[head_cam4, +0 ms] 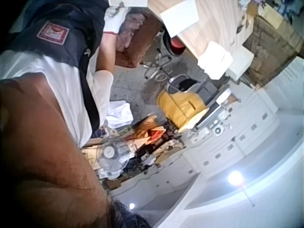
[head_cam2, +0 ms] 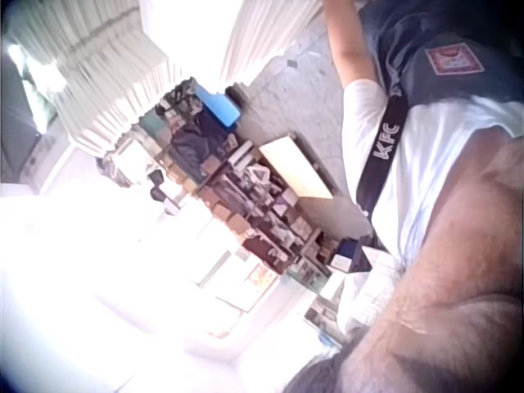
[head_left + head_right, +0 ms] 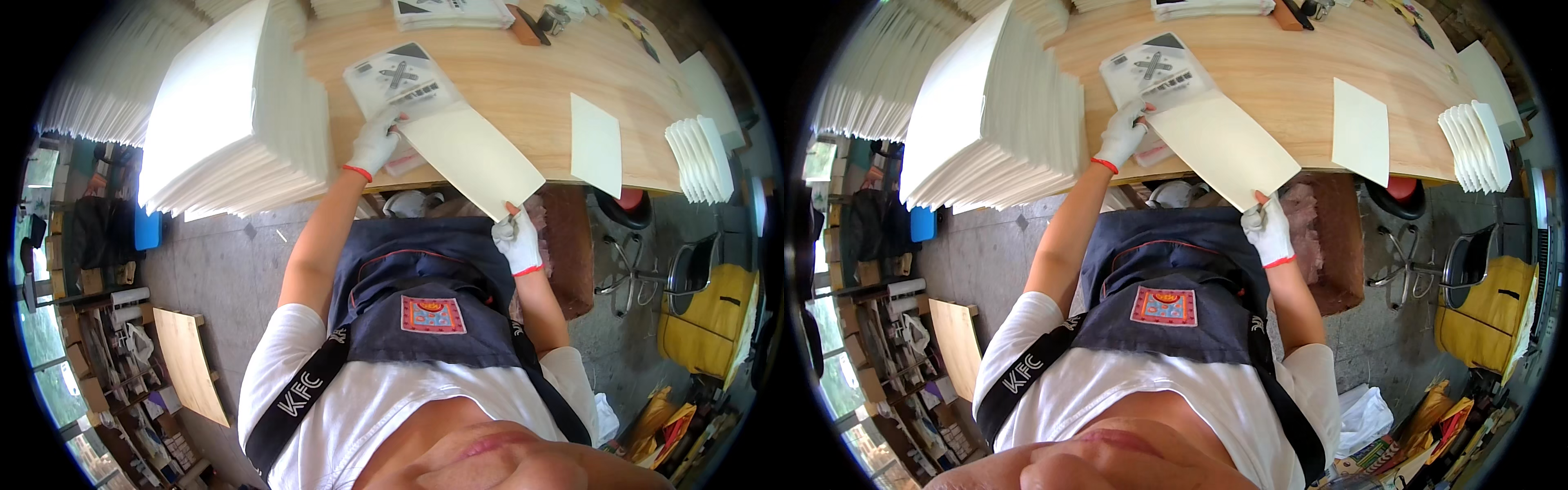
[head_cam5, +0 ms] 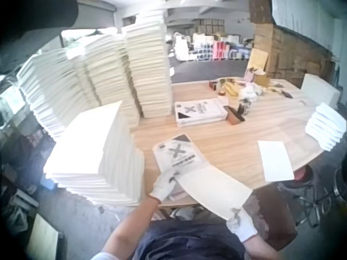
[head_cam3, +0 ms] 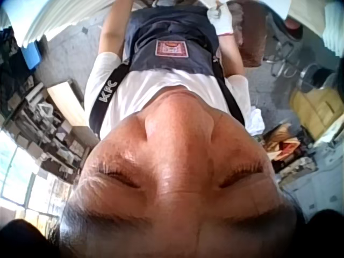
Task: The person repeatedly picks up a single sheet of white paper from a large stack on the left side of the table and places it onto a growing stack on the right side. The person wears white gloves and a dark apron while performing this repetitive sorting task.
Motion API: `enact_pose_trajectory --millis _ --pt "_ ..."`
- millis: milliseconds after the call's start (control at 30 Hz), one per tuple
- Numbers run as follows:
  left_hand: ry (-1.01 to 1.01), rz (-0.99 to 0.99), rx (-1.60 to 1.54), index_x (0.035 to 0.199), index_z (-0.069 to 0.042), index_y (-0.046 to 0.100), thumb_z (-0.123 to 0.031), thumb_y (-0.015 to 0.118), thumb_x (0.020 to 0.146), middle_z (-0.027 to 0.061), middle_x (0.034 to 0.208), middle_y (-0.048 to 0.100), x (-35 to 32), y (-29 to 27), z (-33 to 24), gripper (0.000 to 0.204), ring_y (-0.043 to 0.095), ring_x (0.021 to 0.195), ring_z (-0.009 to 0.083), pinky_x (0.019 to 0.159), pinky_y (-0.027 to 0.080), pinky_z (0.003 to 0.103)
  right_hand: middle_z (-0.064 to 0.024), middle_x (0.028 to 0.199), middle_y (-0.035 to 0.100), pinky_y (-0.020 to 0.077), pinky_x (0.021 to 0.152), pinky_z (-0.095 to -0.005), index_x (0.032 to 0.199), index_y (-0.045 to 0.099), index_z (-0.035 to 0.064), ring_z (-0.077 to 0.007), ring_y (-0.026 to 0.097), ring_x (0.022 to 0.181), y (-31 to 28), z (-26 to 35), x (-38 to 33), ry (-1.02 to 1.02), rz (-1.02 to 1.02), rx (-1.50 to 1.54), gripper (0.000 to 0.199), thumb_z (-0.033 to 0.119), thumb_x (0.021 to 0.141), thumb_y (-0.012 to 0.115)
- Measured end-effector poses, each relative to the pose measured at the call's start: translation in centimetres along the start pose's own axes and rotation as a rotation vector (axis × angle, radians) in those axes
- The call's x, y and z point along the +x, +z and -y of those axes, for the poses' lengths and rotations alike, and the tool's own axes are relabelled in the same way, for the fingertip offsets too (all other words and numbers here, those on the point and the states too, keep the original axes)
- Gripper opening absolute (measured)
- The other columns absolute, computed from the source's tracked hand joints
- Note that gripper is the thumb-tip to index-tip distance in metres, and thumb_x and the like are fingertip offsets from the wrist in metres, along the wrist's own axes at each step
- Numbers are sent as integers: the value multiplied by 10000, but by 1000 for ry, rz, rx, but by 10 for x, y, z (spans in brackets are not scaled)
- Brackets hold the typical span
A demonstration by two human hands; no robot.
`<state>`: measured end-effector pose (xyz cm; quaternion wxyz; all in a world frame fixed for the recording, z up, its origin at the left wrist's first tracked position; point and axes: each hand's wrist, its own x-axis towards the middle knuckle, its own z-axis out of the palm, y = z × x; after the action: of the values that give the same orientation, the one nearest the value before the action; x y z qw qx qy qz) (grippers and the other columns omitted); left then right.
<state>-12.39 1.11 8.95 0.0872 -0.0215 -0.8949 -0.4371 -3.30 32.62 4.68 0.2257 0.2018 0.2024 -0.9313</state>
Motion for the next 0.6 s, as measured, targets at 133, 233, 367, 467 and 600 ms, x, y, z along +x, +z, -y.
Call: enact_pose_trajectory --millis 133,233,367,467,600 --pt "93 -100 -16 1011 -76 555 49 482 722 126 966 563 -20 14 5 323 560 801 271 713 444 336 -41 756 556 341 368 -195 1054 493 103 -86 430 447 26 -39 -13 -27 -35 -62 175 88 880 482" --pt "192 -493 -20 1128 -38 492 26 518 745 89 934 550 -46 35 -1 389 551 817 253 707 449 317 -20 866 553 383 440 -204 1115 481 112 -87 487 575 33 -53 -26 -70 58 -98 237 89 879 491" --pt "-341 -461 -946 1257 -66 368 -138 511 843 128 1199 471 -67 73 -30 443 506 1043 308 861 459 366 -15 923 551 389 451 -202 1161 449 106 -87 510 628 48 -57 -52 -129 62 -274 276 92 887 475" --pt "-664 -186 -1995 1308 -83 333 -388 376 901 167 1260 433 -62 110 1 511 463 1105 342 945 397 429 -15 928 552 391 454 -200 1176 432 91 -86 518 642 56 -55 -67 -120 135 -367 280 101 897 454" --pt "-708 148 -2257 1327 -83 310 -474 320 890 179 1285 410 -82 141 31 586 461 1108 347 945 397 433 -40 887 553 389 454 -200 1171 425 73 -91 513 616 54 -55 -67 -72 126 -445 268 133 911 444"
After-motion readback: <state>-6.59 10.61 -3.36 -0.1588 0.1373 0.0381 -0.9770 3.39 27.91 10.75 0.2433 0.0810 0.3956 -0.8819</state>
